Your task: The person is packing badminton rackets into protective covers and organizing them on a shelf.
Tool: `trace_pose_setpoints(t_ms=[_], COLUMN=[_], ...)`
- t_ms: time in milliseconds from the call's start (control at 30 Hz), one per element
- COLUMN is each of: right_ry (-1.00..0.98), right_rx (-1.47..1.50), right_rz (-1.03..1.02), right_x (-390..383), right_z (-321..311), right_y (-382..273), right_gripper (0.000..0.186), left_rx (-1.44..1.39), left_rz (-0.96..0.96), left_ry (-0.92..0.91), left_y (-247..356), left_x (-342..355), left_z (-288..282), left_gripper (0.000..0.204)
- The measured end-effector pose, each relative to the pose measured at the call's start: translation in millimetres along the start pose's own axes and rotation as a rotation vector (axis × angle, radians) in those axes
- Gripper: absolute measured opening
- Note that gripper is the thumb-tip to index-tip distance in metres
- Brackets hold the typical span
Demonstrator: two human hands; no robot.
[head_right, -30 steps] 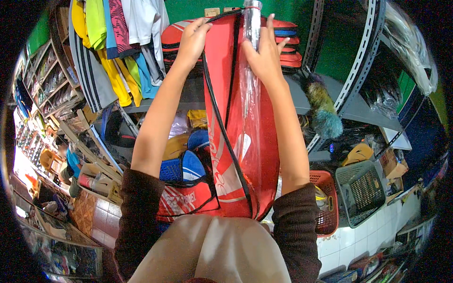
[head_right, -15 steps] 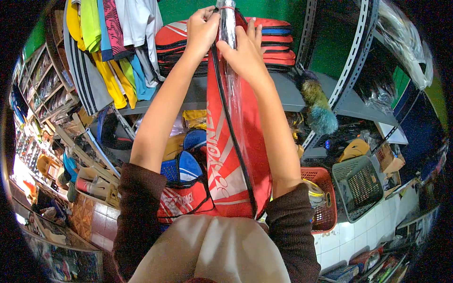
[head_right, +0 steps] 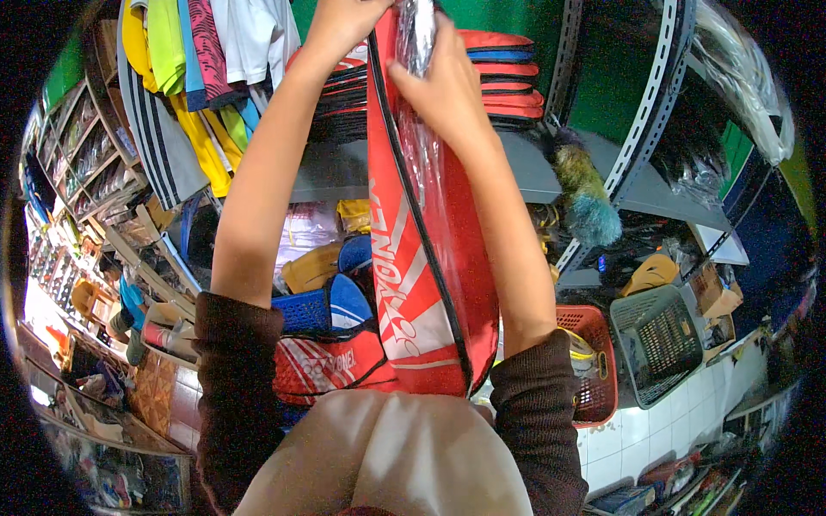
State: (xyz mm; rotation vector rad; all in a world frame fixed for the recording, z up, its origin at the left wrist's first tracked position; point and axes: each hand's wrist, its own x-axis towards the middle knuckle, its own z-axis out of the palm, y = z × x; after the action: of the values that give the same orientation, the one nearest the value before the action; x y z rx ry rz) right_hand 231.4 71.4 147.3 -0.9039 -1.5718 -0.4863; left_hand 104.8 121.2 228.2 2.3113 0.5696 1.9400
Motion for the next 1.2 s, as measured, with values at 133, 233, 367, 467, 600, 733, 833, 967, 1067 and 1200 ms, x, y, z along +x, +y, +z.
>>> trace_pose_setpoints(t_ms=[133, 233, 367, 467, 600, 733, 833, 967, 1067, 1200], right_ry=[0.037, 0.056, -0.046, -0.104, -0.114, -0.266, -0.397, -0.332, -0.194, 0.118], right_rx=[0.164, 0.397, 0.149, 0.083, 0.284, 0.289, 0.635, 0.372, 0.366, 0.348], right_rz=[0.097, -0.207, 0.029, -0.061, -0.109, 0.025, -0.088, 0.042, 0.106, 0.082], right_x=[26, 57, 57, 61, 75, 77, 75, 88, 85, 79], right_z=[-8, -32, -17, -31, -29, -35, -37, -2, 14, 26], right_y=[-34, 134, -35, -25, -3, -16, -12, 25, 34, 48], right_gripper=[0.069, 0.078, 0.059, 0.048, 0.031, 0.023, 0.022, 0.018, 0.017, 0.027], left_rx=[0.076, -0.079, 0.047, 0.091, 0.051, -0.241, -0.043, 0.193, 0.201, 0.251], left_rz=[0.133, 0.169, 0.112, -0.128, 0.043, 0.067, -0.018, 0.173, 0.308, 0.299], left_ry=[0.083, 0.031, 0.117, -0.015, 0.194, 0.224, 0.256, 0.236, 0.212, 0.15], left_y=[9, 54, 16, 22, 5, -4, 9, 12, 10, 22], left_x=[1, 9, 5, 7, 4, -8, -17, -22, -23, -23], left_z=[-19, 33, -18, -12, 6, 4, 4, 7, 7, 14], left_gripper=[0.02, 0.018, 0.017, 0.016, 0.015, 0.013, 0.014, 0.019, 0.019, 0.02])
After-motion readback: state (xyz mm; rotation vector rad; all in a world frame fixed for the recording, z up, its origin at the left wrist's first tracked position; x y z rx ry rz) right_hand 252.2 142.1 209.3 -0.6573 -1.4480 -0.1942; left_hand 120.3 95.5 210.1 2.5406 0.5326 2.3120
